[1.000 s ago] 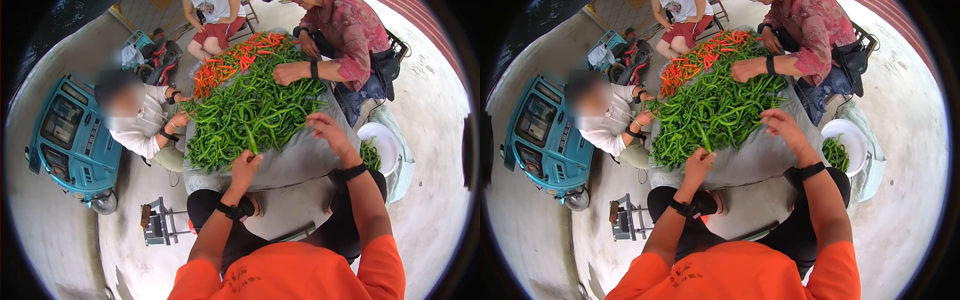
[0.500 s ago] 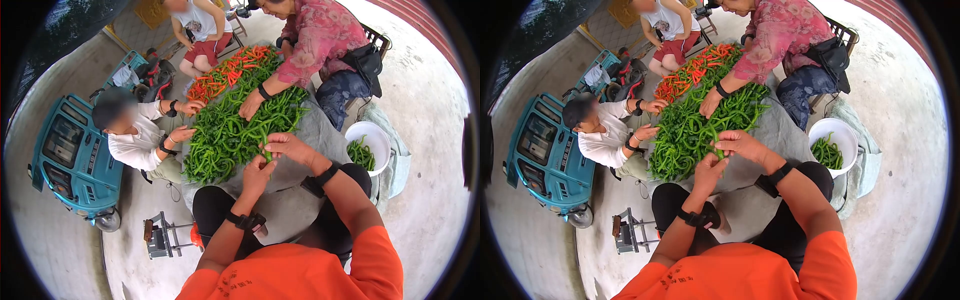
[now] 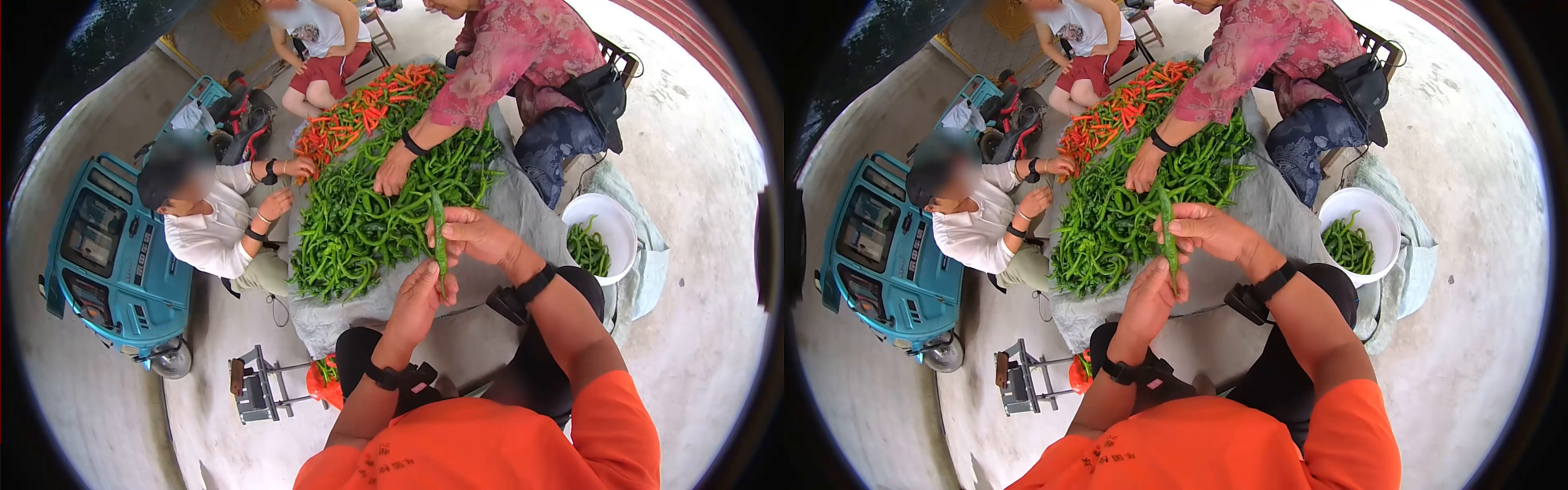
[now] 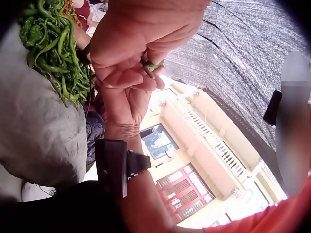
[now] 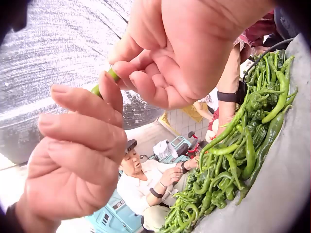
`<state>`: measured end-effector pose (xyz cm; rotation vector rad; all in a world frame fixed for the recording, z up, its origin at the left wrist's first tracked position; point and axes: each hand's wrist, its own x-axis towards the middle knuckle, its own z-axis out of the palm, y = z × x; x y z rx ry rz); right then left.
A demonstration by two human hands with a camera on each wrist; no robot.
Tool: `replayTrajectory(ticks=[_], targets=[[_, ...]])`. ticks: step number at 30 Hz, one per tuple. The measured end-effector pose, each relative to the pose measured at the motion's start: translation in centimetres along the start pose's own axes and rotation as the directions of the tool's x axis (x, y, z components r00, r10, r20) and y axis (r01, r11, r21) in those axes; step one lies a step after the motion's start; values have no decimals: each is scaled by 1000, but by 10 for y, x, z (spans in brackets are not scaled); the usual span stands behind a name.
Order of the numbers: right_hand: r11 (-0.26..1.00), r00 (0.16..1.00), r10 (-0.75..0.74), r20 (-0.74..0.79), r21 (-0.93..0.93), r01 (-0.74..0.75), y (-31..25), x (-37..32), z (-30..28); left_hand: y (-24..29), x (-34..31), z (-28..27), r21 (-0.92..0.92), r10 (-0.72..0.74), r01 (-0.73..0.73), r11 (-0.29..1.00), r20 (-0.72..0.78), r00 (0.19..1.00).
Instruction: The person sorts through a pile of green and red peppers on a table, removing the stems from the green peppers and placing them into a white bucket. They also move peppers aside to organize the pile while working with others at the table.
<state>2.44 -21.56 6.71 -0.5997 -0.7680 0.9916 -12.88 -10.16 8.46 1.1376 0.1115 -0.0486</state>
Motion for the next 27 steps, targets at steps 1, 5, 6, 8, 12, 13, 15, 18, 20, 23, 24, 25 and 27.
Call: replayTrajectory(ticks=[1,5,6,8,12,13,15,18,20,23,24,25,27], targets=[[999,998,27,-62,-24,-28,1,-1,4,-3,0,-3,-36,7,-7,999,-3,1000],[974,969,79,-236,-187,-125,1,-3,13,-13,2,-8,-82,23,-32,996,-105,994],[960,961,81,-263,-240,-146,2,-3,12,-15,4,-7,-23,20,-24,999,-163,986],[908,928,78,-364,-359,-218,12,-4,3,-19,8,-4,91,27,-1,996,-287,958],[828,875,54,-482,-468,-309,18,-12,3,-39,15,-5,225,44,32,974,-324,945],[816,871,53,-488,-482,-319,18,-15,3,-42,15,-5,260,44,45,965,-326,944],[793,861,51,-505,-503,-342,18,-21,0,-49,18,-3,292,18,76,953,-308,951],[812,859,49,-509,-480,-331,11,-30,-4,-57,19,-4,328,-27,109,938,-243,970],[874,805,-26,-593,-404,-270,4,-38,-13,-63,17,-4,402,-20,98,910,-194,981],[986,684,-130,-717,-165,14,-15,-59,-43,-77,11,-32,613,80,94,784,-249,965],[986,629,-164,-760,-105,129,-23,-67,-54,-76,8,-42,614,122,125,780,-346,930],[967,567,-189,-802,-53,248,-31,-77,-65,-73,3,-54,612,165,157,775,-436,885],[880,485,-248,-839,14,475,-43,-103,-99,-77,-8,-89,532,231,170,830,-605,762]])
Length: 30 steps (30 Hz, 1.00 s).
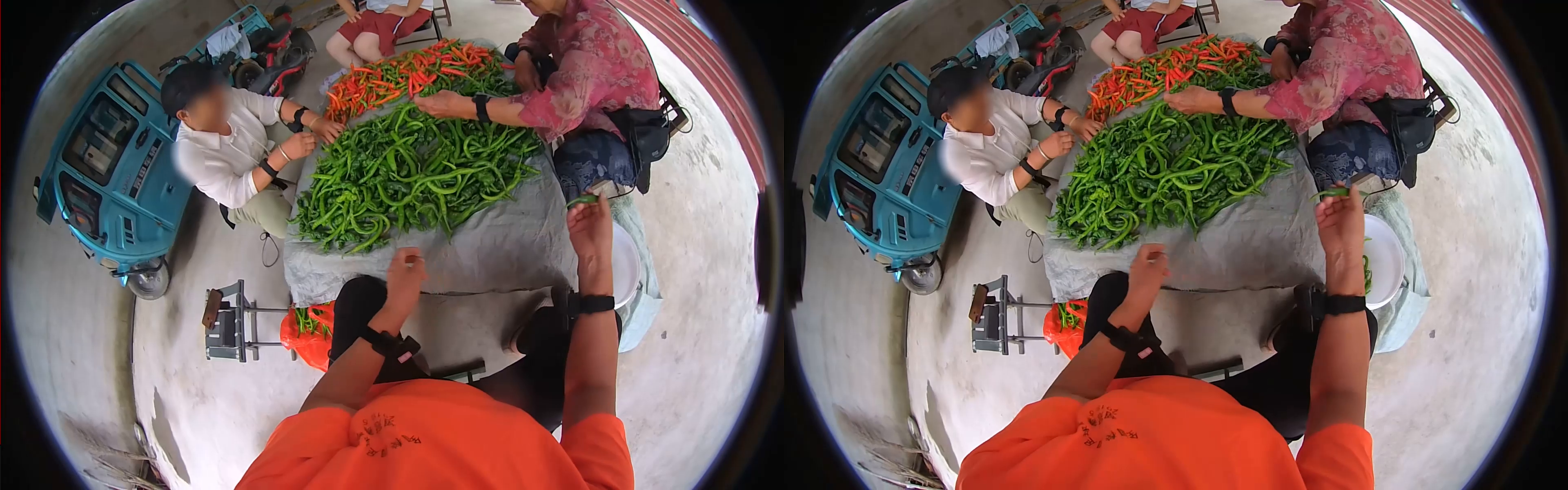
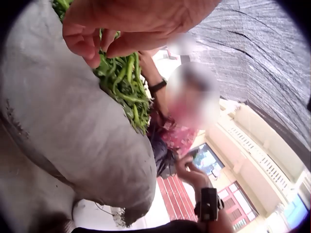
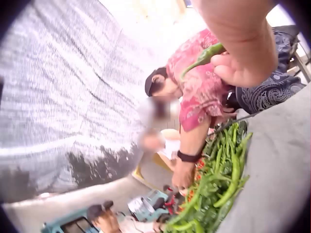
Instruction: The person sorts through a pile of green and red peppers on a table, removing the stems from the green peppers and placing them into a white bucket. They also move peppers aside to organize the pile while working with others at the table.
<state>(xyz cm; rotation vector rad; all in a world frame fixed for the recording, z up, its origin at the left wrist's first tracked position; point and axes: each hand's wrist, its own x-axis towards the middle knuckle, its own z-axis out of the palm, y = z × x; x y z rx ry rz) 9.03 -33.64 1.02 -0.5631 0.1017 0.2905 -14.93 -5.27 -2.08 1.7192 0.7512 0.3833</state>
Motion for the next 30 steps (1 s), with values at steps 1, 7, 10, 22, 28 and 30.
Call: replayTrajectory(ticks=[1,7,10,22,28,30], targets=[[997,999,-20,-34,74,22,-12,12,-25,-21,12,-13,-38,-81,77,996,-94,992],[835,885,55,-463,507,213,-61,25,-60,-121,81,-75,424,150,-54,904,-198,969],[943,951,42,-305,326,63,-51,20,-63,-180,122,-90,633,402,-200,748,-192,895],[989,987,113,-118,111,-100,-8,15,2,-97,118,-95,591,289,-102,800,-231,929],[997,994,81,-72,20,-80,6,9,21,-81,122,-99,615,393,-216,758,-167,904],[995,989,100,-107,-13,-102,10,10,20,-70,118,-97,638,423,-252,728,-129,897]])
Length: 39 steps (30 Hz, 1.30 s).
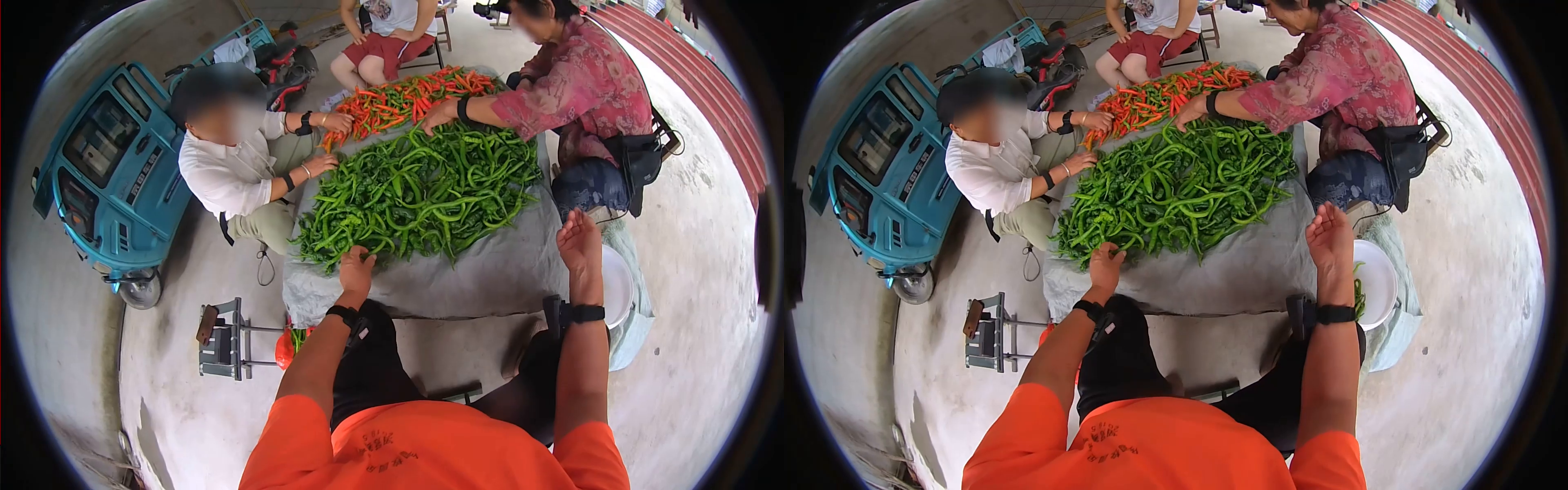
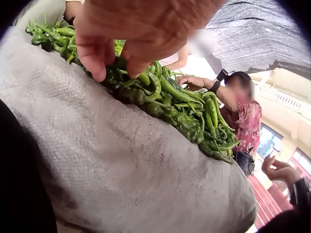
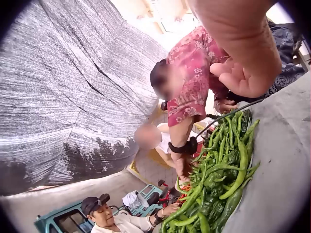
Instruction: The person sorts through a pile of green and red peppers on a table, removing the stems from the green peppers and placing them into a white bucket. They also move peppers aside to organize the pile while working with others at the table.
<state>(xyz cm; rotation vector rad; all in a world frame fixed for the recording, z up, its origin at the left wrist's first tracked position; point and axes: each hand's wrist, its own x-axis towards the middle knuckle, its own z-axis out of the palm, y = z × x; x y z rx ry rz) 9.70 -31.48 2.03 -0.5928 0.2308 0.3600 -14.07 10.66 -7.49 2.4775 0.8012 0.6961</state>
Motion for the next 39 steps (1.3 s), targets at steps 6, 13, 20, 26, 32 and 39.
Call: replayTrajectory(ticks=[6,13,20,26,32,39], targets=[[999,999,36,-5,-6,-36,8,5,3,2,-4,-6,-31,-87,92,995,132,987],[1000,1000,10,27,21,-10,1,-1,-1,-11,-39,11,-181,-80,59,982,-111,991],[1000,1000,10,-3,-14,-10,-1,-4,-4,29,-55,-4,74,60,-63,995,38,997],[1000,1000,3,-19,-18,-3,-6,0,-9,42,-41,-9,114,186,-190,975,41,982],[1000,1000,-1,-6,-21,1,-10,-1,-8,70,-29,-30,-135,131,-139,981,-69,989],[1000,1000,-2,9,-18,2,-11,-5,-6,66,79,-54,5,245,-246,969,-119,962]])
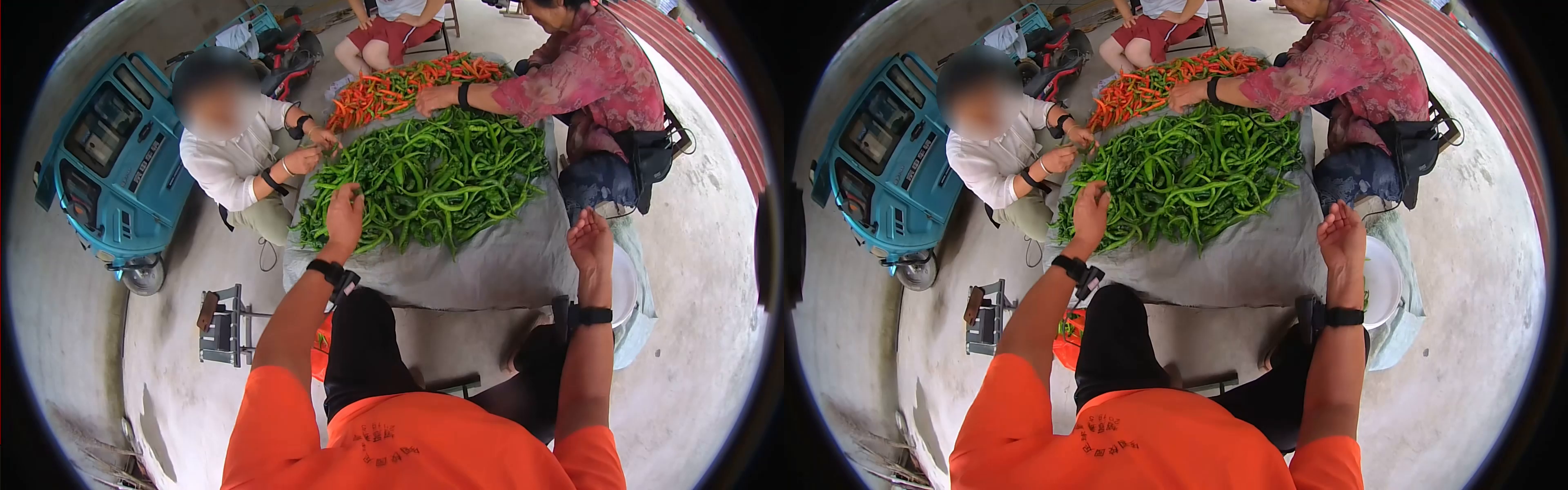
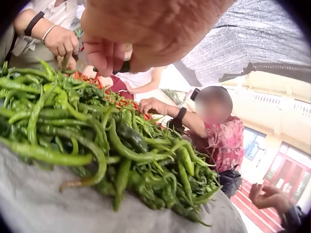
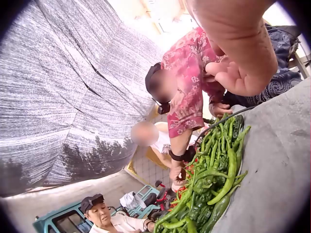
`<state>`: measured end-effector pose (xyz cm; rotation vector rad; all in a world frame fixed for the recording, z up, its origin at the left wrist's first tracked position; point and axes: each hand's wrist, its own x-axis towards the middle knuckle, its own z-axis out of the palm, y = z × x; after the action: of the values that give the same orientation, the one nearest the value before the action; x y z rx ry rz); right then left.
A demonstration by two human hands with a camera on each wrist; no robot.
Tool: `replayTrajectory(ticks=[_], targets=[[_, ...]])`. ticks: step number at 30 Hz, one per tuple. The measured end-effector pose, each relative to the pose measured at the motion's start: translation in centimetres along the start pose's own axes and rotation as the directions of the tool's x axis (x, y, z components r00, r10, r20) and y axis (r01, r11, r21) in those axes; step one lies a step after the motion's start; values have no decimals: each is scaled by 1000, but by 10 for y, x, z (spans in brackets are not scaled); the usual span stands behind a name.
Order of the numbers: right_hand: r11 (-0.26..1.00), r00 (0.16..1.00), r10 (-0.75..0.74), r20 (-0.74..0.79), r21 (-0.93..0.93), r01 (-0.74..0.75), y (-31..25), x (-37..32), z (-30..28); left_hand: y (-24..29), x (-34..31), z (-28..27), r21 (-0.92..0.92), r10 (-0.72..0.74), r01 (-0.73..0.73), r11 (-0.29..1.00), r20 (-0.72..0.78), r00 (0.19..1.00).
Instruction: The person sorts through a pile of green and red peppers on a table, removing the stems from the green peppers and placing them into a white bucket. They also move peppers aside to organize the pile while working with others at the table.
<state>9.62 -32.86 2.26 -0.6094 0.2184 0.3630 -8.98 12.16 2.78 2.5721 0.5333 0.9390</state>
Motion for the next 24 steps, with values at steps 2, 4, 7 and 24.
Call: replayTrajectory(ticks=[2,4,7,24], targets=[[1000,1000,-5,-3,5,5,1,1,2,-8,24,3,-59,-5,3,998,-27,1000],[1000,1000,-5,-20,12,5,1,2,3,-7,33,1,-88,-38,35,995,-26,999],[1000,1000,10,-10,-15,-10,3,8,1,-2,26,3,-25,-56,57,998,26,998],[997,1000,31,1,-67,-31,19,12,13,-8,-111,44,215,-264,211,953,256,930]])
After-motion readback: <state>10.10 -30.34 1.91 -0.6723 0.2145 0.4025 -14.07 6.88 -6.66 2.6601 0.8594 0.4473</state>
